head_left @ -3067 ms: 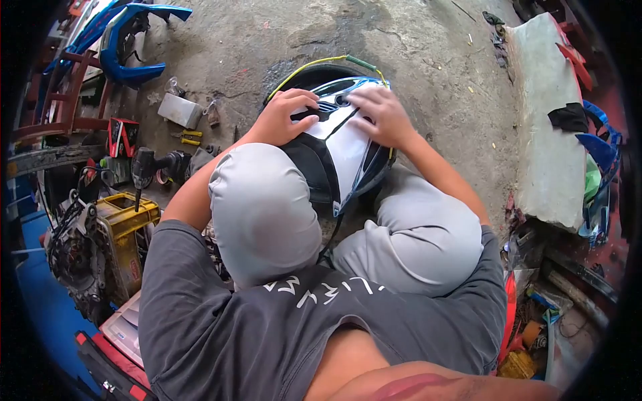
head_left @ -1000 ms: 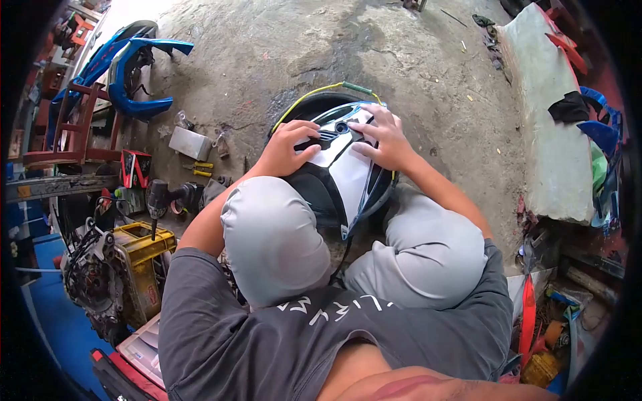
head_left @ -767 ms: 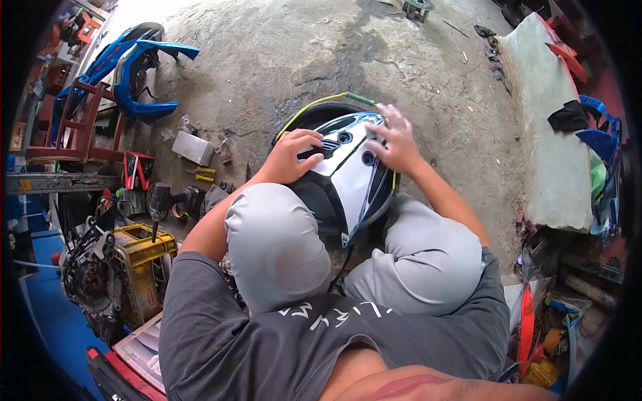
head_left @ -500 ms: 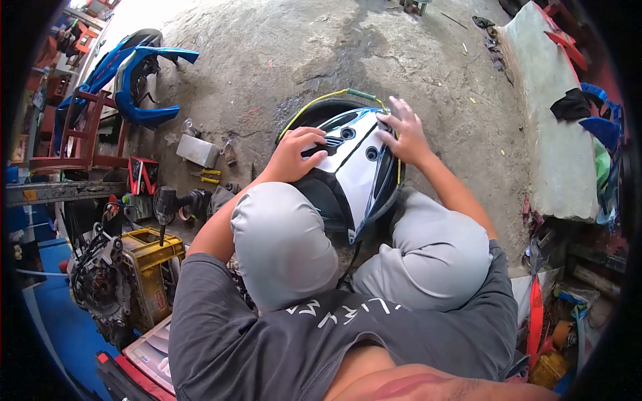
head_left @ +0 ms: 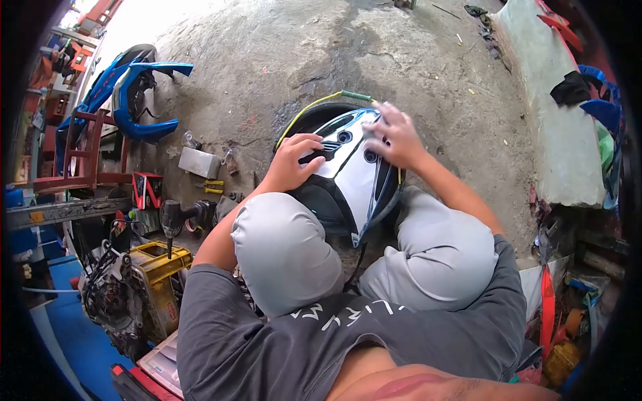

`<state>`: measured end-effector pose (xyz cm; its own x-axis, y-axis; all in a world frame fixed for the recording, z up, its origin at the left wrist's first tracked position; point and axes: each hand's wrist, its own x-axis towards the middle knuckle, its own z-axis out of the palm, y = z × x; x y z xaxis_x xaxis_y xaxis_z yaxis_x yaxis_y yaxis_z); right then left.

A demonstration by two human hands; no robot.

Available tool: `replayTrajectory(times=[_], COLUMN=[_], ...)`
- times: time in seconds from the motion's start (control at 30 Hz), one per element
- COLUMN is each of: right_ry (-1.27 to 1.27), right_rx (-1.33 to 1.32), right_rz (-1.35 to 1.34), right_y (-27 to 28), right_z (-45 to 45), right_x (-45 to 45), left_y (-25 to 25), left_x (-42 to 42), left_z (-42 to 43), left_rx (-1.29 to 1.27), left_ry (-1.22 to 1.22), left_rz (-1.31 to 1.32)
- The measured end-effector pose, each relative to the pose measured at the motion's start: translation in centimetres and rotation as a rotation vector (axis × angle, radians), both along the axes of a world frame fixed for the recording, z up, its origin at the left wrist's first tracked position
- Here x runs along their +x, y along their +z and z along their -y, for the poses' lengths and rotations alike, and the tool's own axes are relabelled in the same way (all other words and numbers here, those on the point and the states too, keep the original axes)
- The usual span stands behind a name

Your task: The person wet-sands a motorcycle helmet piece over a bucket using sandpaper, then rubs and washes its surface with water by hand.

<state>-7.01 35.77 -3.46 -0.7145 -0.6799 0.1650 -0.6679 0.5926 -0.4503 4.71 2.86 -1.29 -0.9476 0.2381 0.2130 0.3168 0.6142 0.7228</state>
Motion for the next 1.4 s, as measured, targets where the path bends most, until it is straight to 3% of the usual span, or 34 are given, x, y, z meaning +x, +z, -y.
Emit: replayTrajectory(times=[0.13,0.27,0.4,0.53,0.63,0.77,0.93,1.07,1.2,1.3,1.4], right_ry=[-0.17,0.05,-0.206,0.046,0.05,-0.188,0.173,-0.05,0.136,0.116,-0.12], right_rx=[-0.044,-0.031,-0.048,-0.131,-0.08,-0.054,-0.019,-0.09,-0.108,-0.111,-0.084], right_rz=[0.038,-0.027,0.006,-0.033,-0.065,-0.041,-0.168,-0.098,-0.192,-0.183,-0.168], right_y=[-0.8,0.4,-1.0,-0.4,0.1,-1.3,2.0,-0.5,0.8,0.1,-0.4], right_z=[-0.2,0.7,-0.6,0.4,0.2,-0.9,0.6,-0.5,2.0,2.6,1.7], right_x=[-0.6,1.0,-1.0,0.8,0.5,-1.1,0.6,-1.1,0.1,-0.7,-2.2], left_y=[0.3,0.0,0.0,0.2,-0.1,0.1,0.6,0.5,0.4,0.6,0.6], left_x=[0.0,0.0,-0.1,-0.1,-0.1,-0.1,-0.1,-0.1,0.0,-0.2,0.0], left_z=[-0.1,0.0,-0.1,-0.2,-0.1,-0.3,-0.4,-0.4,-0.4,-0.3,-0.3], left_rx=[-0.013,-0.013,0.023,0.024,0.024,0.024,0.019,0.018,0.021,0.019,0.045], left_ry=[0.008,0.004,0.014,0.015,0.007,0.013,0.009,0.007,0.005,0.001,0.001], left_rz=[-0.003,-0.006,0.005,0.022,0.014,0.004,0.007,0.0,0.008,0.003,0.009])
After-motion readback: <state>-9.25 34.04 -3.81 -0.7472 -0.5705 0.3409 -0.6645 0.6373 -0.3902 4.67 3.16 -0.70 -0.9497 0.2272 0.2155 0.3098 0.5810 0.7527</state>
